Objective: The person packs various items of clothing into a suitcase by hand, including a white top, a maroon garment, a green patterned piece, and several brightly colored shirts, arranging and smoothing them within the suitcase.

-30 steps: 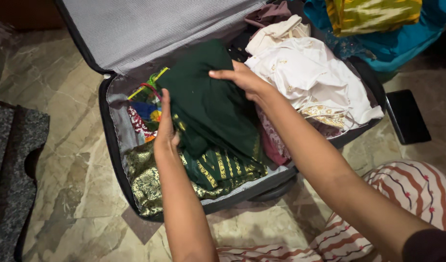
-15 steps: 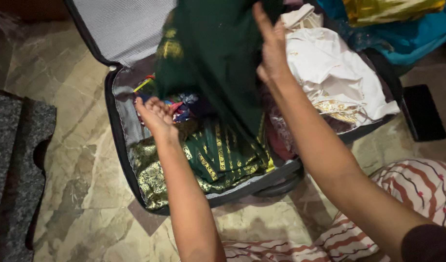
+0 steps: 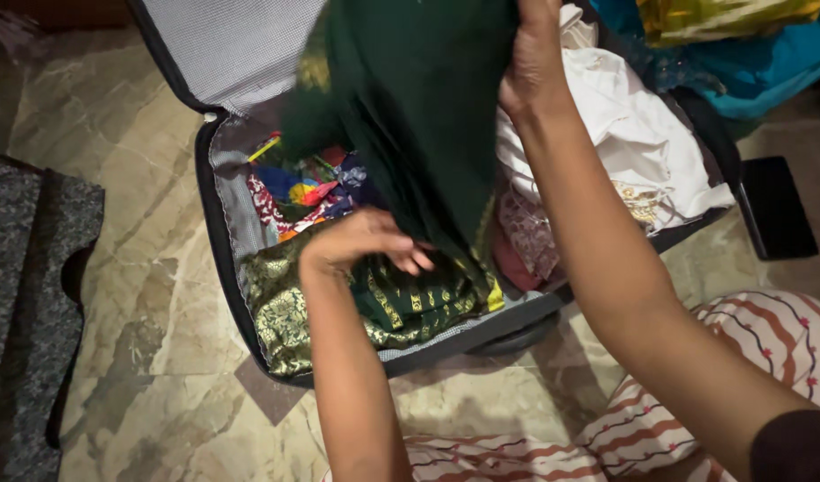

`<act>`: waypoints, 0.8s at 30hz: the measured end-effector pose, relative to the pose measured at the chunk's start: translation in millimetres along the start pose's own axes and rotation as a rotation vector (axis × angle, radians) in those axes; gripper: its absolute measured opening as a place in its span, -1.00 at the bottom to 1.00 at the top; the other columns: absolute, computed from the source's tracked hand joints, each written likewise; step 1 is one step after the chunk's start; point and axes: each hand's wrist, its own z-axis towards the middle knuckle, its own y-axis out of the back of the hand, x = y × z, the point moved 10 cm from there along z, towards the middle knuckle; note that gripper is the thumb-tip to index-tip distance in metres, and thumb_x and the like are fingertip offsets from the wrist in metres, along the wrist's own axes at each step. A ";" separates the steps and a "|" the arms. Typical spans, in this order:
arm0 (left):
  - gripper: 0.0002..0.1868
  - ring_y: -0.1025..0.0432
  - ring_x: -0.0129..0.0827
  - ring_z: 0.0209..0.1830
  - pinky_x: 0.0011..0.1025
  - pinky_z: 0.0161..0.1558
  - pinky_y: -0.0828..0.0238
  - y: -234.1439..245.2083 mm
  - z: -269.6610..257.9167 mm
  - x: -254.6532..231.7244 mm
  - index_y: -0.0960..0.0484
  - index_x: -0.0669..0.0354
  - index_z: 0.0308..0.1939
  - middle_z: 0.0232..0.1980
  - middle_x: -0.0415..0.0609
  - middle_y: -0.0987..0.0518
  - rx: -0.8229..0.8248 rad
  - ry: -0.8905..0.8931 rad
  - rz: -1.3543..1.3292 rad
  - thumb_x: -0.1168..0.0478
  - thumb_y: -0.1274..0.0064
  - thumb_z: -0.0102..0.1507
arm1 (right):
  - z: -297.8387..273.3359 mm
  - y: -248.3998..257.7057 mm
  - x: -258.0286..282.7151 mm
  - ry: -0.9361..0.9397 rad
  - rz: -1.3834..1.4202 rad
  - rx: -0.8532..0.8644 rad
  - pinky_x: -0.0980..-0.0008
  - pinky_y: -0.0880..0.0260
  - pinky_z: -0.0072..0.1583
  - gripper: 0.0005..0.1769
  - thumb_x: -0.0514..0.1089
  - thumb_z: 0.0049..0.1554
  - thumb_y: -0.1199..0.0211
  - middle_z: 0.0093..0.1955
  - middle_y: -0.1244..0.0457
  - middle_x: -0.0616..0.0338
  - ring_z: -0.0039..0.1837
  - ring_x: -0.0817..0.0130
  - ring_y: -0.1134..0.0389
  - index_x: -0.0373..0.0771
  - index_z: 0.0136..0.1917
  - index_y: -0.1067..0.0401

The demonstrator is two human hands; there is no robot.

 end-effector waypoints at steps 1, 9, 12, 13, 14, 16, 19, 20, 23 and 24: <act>-0.48 -0.63 0.08 -0.09 -0.14 0.00 -0.62 22.8 -7.6 11.4 -0.53 0.62 -0.01 -0.02 0.51 -0.66 -0.157 0.041 -0.020 0.06 -0.08 0.33 | -4.1 -13.3 -23.9 -0.252 0.185 0.135 0.12 -0.32 0.38 -0.46 0.18 0.32 -0.19 0.19 -0.37 0.10 0.26 0.24 -0.36 -0.32 0.30 -0.43; -0.13 -0.61 -0.21 -0.02 -0.21 0.06 -0.59 96.5 -38.3 27.9 -0.60 0.28 0.12 0.03 0.05 -0.69 -0.876 0.044 -0.520 -0.45 0.30 0.26 | -107.6 -61.0 -100.7 -0.678 -0.789 0.868 0.36 -0.45 0.06 -0.36 -0.01 0.04 -0.48 0.08 -0.42 0.08 0.05 0.39 -0.41 -0.43 0.28 -0.46; -0.03 -0.59 -0.26 -0.13 -0.27 -0.04 -0.59 90.8 -43.0 30.4 -0.64 0.26 0.06 -0.05 0.04 -0.67 -0.892 0.143 -0.428 -0.58 0.27 0.17 | -137.7 -105.3 -117.3 -0.744 -1.052 1.069 0.33 -0.49 0.06 -0.42 0.07 0.00 -0.49 0.02 -0.48 0.01 0.03 0.29 -0.50 -0.37 0.15 -0.56; -0.14 -0.57 -0.35 -0.17 -0.31 -0.12 -0.55 93.3 -46.9 36.6 -0.66 0.11 0.07 -0.05 -0.03 -0.66 -0.904 0.240 -0.280 -0.54 0.15 0.14 | -141.7 -111.9 -114.7 -0.709 -1.177 1.125 0.30 -0.49 0.05 -0.42 0.12 -0.03 -0.47 -0.02 -0.49 0.01 -0.01 0.23 -0.54 -0.27 0.15 -0.57; -0.14 -0.57 -0.35 -0.17 -0.31 -0.12 -0.55 95.6 -46.2 41.7 -0.66 0.11 0.07 -0.05 -0.03 -0.66 -0.901 0.240 -0.278 -0.54 0.15 0.14 | -144.1 -119.2 -109.9 -0.707 -1.180 1.122 0.30 -0.49 0.05 -0.42 0.12 -0.03 -0.47 -0.02 -0.49 0.01 -0.01 0.23 -0.54 -0.27 0.15 -0.57; -0.30 -0.53 -0.39 -0.01 -0.40 -0.02 -0.49 110.3 -46.8 32.4 -0.64 0.15 0.10 0.06 -0.05 -0.60 -0.982 0.231 0.265 -0.18 -0.40 0.04 | -122.7 -139.1 -83.1 -0.242 -1.605 1.040 0.07 -0.37 0.12 -0.16 0.26 -0.09 -0.56 0.15 -0.37 -0.14 0.14 -0.09 -0.39 -0.25 0.29 -0.43; -0.41 -0.54 -0.24 -0.07 -0.30 0.02 -0.46 117.6 -54.5 16.9 -0.62 0.20 0.06 -0.11 0.07 -0.68 -1.156 0.170 0.587 -0.02 -0.41 0.06 | -135.7 -146.2 -57.8 -0.166 -1.872 0.921 0.05 -0.37 0.31 -0.36 0.29 0.19 -0.31 0.32 -0.32 0.02 0.38 0.02 -0.34 -0.16 0.34 -0.40; -0.41 -0.54 -0.24 -0.07 -0.30 0.02 -0.46 113.5 -49.4 14.7 -0.62 0.20 0.06 -0.11 0.07 -0.68 -1.153 0.170 0.586 -0.02 -0.41 0.06 | -147.0 -149.4 -54.9 -0.169 -1.874 0.919 0.05 -0.37 0.31 -0.36 0.29 0.19 -0.31 0.32 -0.32 0.02 0.38 0.02 -0.34 -0.16 0.34 -0.40; -0.68 -0.41 -0.10 0.12 -0.13 0.16 -0.35 68.1 -38.1 -46.1 -0.66 0.12 -0.01 0.01 -0.04 -0.58 -1.408 0.003 1.288 0.05 -0.30 0.27 | -205.5 -119.5 -81.3 -0.548 -1.931 1.029 0.04 -0.28 0.42 -0.22 0.35 0.15 -0.23 0.49 -0.17 0.01 0.54 0.05 -0.16 -0.10 0.48 -0.29; -0.69 -0.39 -0.06 0.13 -0.11 0.15 -0.32 51.7 -22.6 -53.7 -0.64 0.15 0.01 0.03 -0.01 -0.56 -1.324 -0.126 1.305 0.07 -0.27 0.30 | -214.8 -129.7 -89.9 -0.360 -1.944 1.068 -0.15 -0.17 0.41 -0.12 0.37 0.11 -0.24 0.53 -0.07 -0.13 0.57 -0.08 -0.06 -0.14 0.51 -0.22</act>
